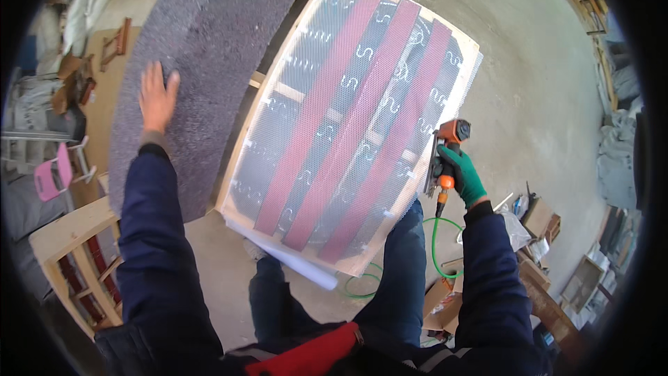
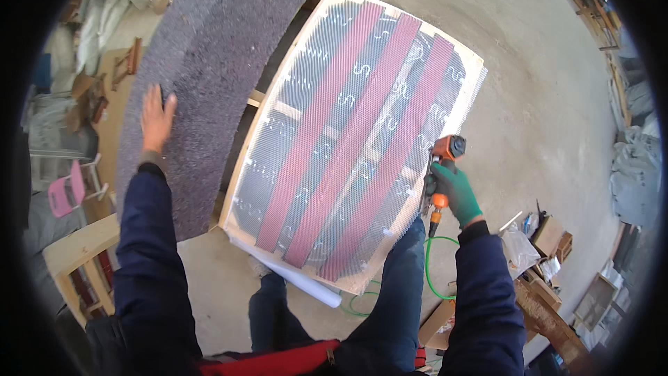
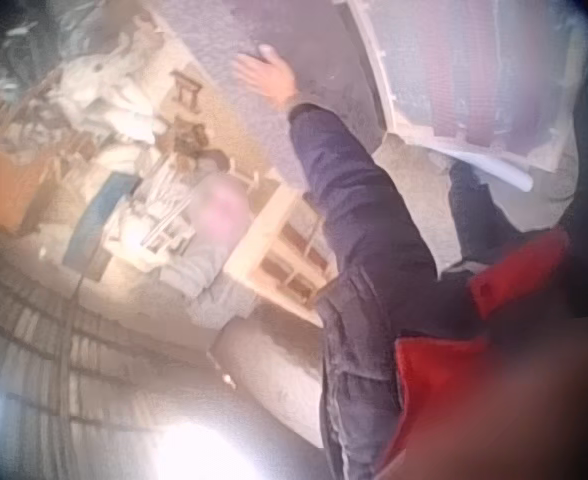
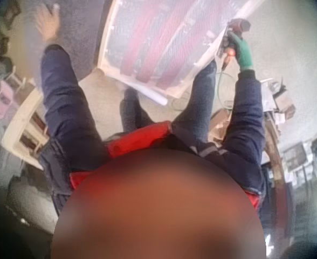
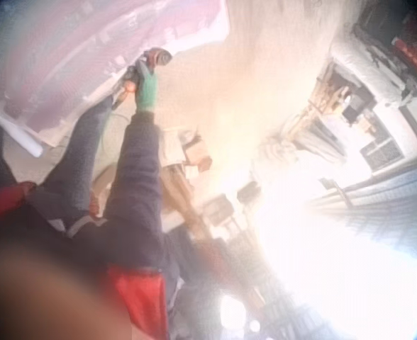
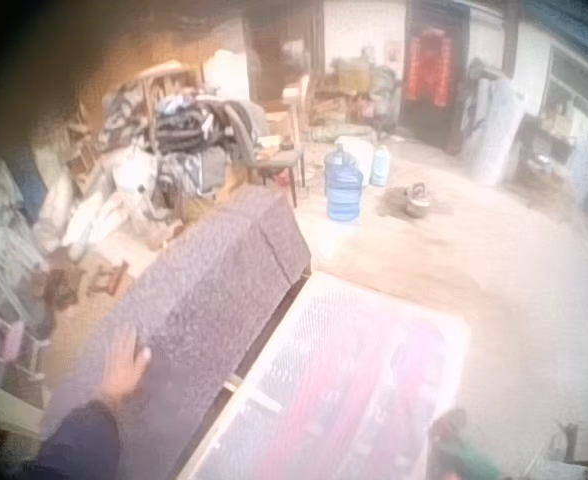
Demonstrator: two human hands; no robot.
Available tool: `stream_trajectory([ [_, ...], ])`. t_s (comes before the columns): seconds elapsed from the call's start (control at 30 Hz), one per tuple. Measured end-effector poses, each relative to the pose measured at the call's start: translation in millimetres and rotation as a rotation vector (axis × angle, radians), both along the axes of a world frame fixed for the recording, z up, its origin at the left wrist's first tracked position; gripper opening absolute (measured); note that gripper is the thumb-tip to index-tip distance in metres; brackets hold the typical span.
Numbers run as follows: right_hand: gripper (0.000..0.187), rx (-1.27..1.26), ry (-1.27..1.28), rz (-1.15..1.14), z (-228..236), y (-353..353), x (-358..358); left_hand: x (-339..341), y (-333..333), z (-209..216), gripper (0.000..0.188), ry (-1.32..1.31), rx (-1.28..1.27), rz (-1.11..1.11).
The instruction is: The person attaches a white mesh fabric to a wooden furniture frame using a pneumatic staple gun. They unroll the mesh, position it over the frame, and staple it along the edges while kneeling on the floor.
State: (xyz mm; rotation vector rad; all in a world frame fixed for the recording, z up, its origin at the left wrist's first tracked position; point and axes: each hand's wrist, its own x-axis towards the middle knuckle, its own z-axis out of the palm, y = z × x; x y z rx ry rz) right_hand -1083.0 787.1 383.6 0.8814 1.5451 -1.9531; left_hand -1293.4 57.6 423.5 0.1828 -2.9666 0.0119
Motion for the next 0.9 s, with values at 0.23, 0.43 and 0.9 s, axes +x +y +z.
stream_trajectory([
  [0.23,0.023,-0.099,-0.210,0.117,-53.4,-87.4,-53.5,-140.1,-29.5,-33.4,0.087,0.152,0.140,-0.190],
  [0.43,0.026,0.015,0.039,0.275,-83.8,-161.0,-248.4,-252.1,-26.7,-32.6,0.081,0.315,-0.014,-0.299],
  [0.9,0.012,0.048,0.205,0.087,-207.6,-252.4,-636.5,-251.0,10.6,11.7,0.067,0.045,0.092,-0.167],
])
